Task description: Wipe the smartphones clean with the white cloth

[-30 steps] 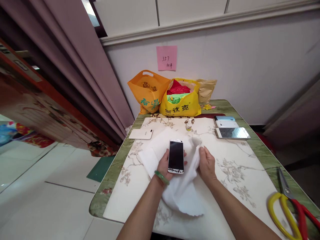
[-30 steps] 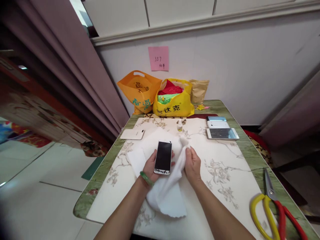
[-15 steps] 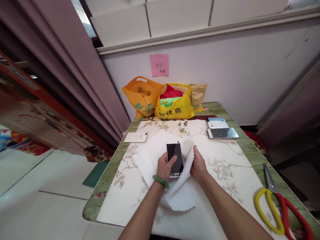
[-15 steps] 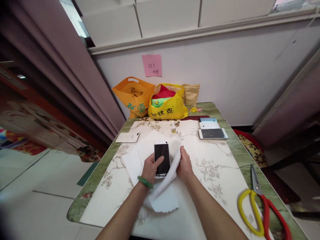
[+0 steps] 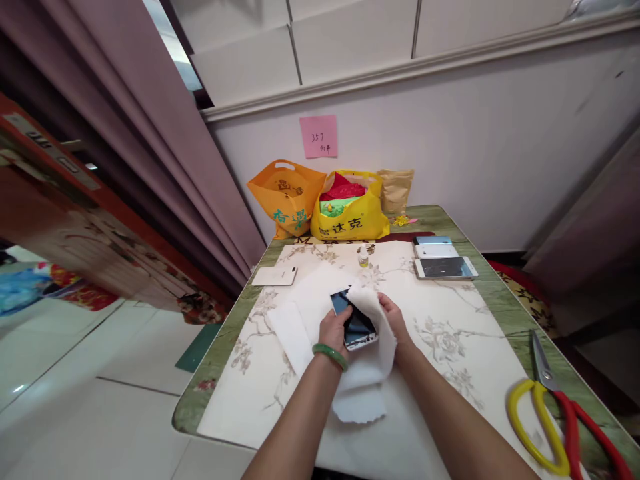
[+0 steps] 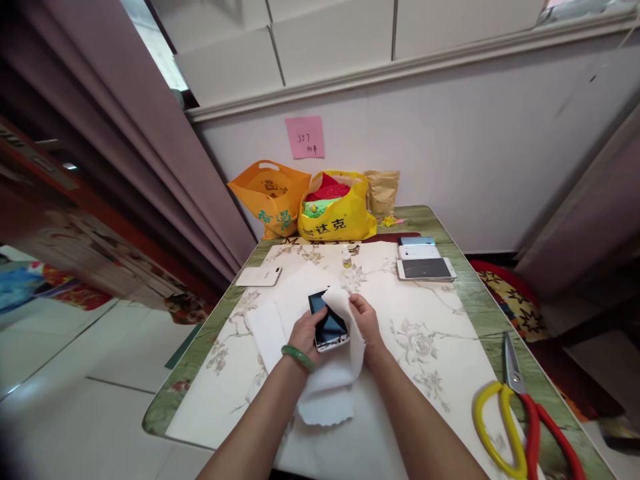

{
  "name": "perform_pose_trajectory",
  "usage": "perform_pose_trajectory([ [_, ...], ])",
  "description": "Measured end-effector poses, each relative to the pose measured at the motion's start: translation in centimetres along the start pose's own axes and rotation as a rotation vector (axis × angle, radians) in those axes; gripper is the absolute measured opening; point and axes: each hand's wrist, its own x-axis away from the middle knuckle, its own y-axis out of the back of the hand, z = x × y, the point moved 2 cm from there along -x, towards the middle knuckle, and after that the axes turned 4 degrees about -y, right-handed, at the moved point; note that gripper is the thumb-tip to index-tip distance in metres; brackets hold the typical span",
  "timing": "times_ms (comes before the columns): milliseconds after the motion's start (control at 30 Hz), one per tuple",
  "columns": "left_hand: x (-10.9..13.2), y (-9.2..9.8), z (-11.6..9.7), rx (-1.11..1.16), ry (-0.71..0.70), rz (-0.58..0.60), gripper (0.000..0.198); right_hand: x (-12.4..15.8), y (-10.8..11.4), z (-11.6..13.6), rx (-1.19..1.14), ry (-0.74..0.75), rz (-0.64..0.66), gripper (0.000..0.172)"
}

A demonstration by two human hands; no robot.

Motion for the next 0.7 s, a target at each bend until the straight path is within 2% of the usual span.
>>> perform_pose_trajectory([
  [100,-0.2,-0.5,-0.8,-0.064,-0.164,0.052,0.04,0.0,-0.2,0.5,0.2,0.1,-0.005,0.032],
  [167,-0.4,-0.4,-1.1,-0.142,-0.241,0.08,0.041,0.2,-0.4,0.7,0.306,0.139,0.041,0.031],
  [267,-0.7,0.0,-1.2,-0.246,-0.273,0.106,0.043,0.5,-0.7,0.5,0.477,0.151,0.131,0.028],
  [367,-0.7,0.3,-1.1,-0.351,-0.336,0.134,0.042,0.7,-0.7,0.4,0.583,0.172,0.138,0.033],
  [433,-0.5,0.4,-1.1,-0.453,-0.389,0.172,0.04,0.7,-0.5,0.5,0.552,0.157,0.099,0.037],
  [600,0.5,0.2,-0.9,-0.71,-0.422,0.368,0.036,0.4,0.1,1.0,0.356,0.066,-0.083,0.045],
  [700,0.6,-0.6,-1.2,-0.761,-0.498,0.369,0.034,0.3,0.1,1.1,0.316,0.072,-0.107,0.046],
])
